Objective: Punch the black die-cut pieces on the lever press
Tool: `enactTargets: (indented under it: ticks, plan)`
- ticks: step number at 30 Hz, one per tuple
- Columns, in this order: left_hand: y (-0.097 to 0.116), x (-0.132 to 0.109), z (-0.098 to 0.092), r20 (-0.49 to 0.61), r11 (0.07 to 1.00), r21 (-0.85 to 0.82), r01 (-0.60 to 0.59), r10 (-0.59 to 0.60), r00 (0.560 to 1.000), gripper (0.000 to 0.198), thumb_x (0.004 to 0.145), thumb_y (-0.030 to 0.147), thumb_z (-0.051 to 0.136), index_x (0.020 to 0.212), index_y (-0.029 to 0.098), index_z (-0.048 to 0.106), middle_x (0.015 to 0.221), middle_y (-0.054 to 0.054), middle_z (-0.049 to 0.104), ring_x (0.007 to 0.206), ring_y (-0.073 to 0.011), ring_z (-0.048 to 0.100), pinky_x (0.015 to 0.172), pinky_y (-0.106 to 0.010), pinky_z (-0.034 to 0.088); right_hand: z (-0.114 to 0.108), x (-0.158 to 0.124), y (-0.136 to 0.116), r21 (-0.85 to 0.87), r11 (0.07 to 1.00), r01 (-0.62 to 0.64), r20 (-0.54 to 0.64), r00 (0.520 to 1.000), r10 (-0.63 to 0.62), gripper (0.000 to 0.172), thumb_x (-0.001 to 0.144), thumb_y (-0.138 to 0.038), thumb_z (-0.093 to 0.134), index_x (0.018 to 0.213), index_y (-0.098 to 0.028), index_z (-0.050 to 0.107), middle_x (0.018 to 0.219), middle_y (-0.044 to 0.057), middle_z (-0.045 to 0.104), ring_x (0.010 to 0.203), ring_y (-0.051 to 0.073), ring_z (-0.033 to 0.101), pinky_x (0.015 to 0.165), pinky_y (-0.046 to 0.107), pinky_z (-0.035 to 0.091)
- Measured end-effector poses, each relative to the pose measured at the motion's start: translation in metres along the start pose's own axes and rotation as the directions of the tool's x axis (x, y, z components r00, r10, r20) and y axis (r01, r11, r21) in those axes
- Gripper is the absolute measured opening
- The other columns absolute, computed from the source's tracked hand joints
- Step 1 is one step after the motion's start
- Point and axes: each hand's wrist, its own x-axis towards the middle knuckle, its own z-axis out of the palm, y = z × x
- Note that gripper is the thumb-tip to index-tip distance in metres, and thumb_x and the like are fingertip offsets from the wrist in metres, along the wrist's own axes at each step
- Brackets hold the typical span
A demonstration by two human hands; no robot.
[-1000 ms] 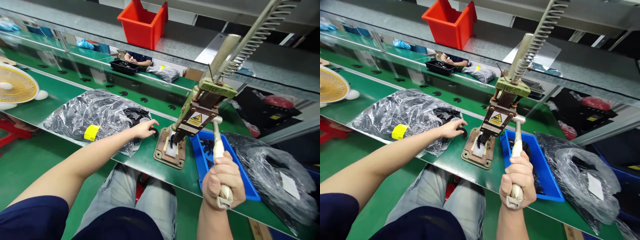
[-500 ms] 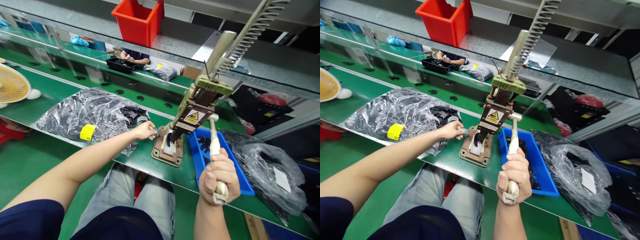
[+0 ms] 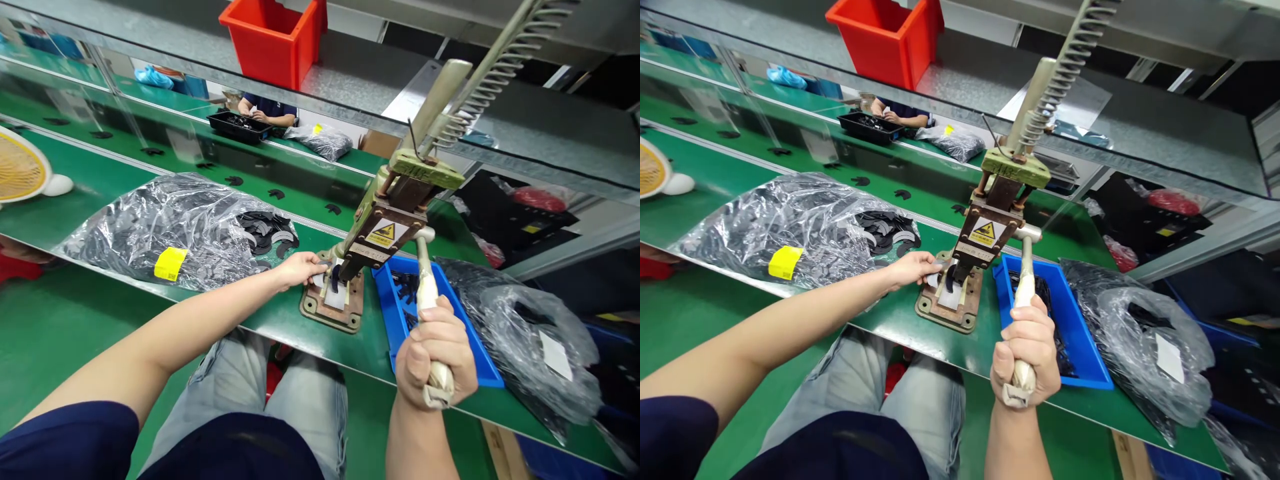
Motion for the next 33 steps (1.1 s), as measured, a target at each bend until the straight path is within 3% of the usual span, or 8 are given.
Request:
enactTargets:
  ticks: [4,10,14,23,27,30,33]
  plan:
    - [-0.005,0.009,-0.007,-0.007,0.999,0.022,-0.037,0.037,0.999,0.037,0.08,0.042,0.089,0.08,0.016,0.063,0.061,0.005,0.064,0.042,-0.0054,0.054,0.043,-0.017,0.041,0.003,0.001,0.001,0.015,1.0,0.004,-0.029,1.0,-0.003,0.025,0.084,-0.026,0.071,0.067,-0.022,0.053,0.07,-0.004,0.06,0.082,0.019,0.065,0.107,0.067,0.051]
    - [0.001,0.014,0.009,0.131,0.996,-0.088,0.009,0.002,0.991,0.032,0.079,0.034,0.091,0.08,0.013,0.067,0.068,0.001,0.07,0.049,-0.008,0.063,0.052,-0.02,0.055,0.002,0.001,0.0,-0.001,1.0,0.01,-0.02,1.0,-0.011,0.025,0.085,-0.026,0.07,0.067,-0.022,0.052,0.069,-0.004,0.06,0.081,0.019,0.064,0.105,0.067,0.052]
    - [0.002,0.016,0.003,0.086,1.0,-0.023,-0.012,0.014,0.996,0.03,0.079,0.033,0.091,0.081,0.012,0.069,0.066,0.001,0.07,0.047,-0.0072,0.061,0.048,-0.018,0.052,0.001,0.0,0.001,-0.008,1.0,0.005,-0.007,1.0,-0.005,0.025,0.085,-0.026,0.069,0.068,-0.022,0.052,0.07,-0.003,0.06,0.082,0.019,0.065,0.106,0.065,0.052]
    - [0.004,0.023,0.005,0.174,0.998,0.022,-0.057,0.053,0.983,0.028,0.08,0.033,0.089,0.082,0.012,0.07,0.07,-0.001,0.071,0.054,-0.0088,0.064,0.053,-0.02,0.054,0.003,-0.001,0.003,-0.007,1.0,0.026,-0.038,0.999,-0.026,0.025,0.085,-0.027,0.068,0.067,-0.022,0.051,0.069,-0.004,0.059,0.08,0.019,0.065,0.105,0.063,0.053]
    - [0.002,0.027,0.0,0.081,0.988,0.144,-0.05,0.038,0.996,0.025,0.082,0.032,0.086,0.081,0.014,0.069,0.065,0.001,0.068,0.048,-0.0079,0.059,0.048,-0.018,0.049,0.001,-0.001,0.003,-0.02,1.0,0.011,-0.012,1.0,-0.012,0.024,0.085,-0.027,0.068,0.068,-0.023,0.051,0.07,-0.003,0.06,0.08,0.02,0.065,0.105,0.064,0.053]
    - [0.002,0.025,-0.001,0.118,0.983,0.182,0.018,-0.04,0.992,0.026,0.082,0.033,0.084,0.076,0.014,0.068,0.064,0.001,0.067,0.048,-0.0095,0.06,0.049,-0.02,0.049,0.001,-0.001,0.005,-0.009,0.999,0.034,-0.025,0.999,-0.034,0.023,0.083,-0.026,0.068,0.068,-0.024,0.051,0.069,-0.003,0.059,0.079,0.02,0.064,0.105,0.064,0.054]
    - [0.005,0.021,0.002,0.172,0.99,0.134,-0.033,0.009,0.985,0.026,0.081,0.034,0.084,0.079,0.014,0.068,0.066,0.001,0.067,0.051,-0.0091,0.06,0.051,-0.02,0.051,0.002,-0.001,0.006,0.0,0.999,0.047,-0.045,0.998,-0.046,0.022,0.083,-0.026,0.068,0.069,-0.023,0.051,0.068,-0.003,0.059,0.079,0.02,0.064,0.105,0.063,0.053]
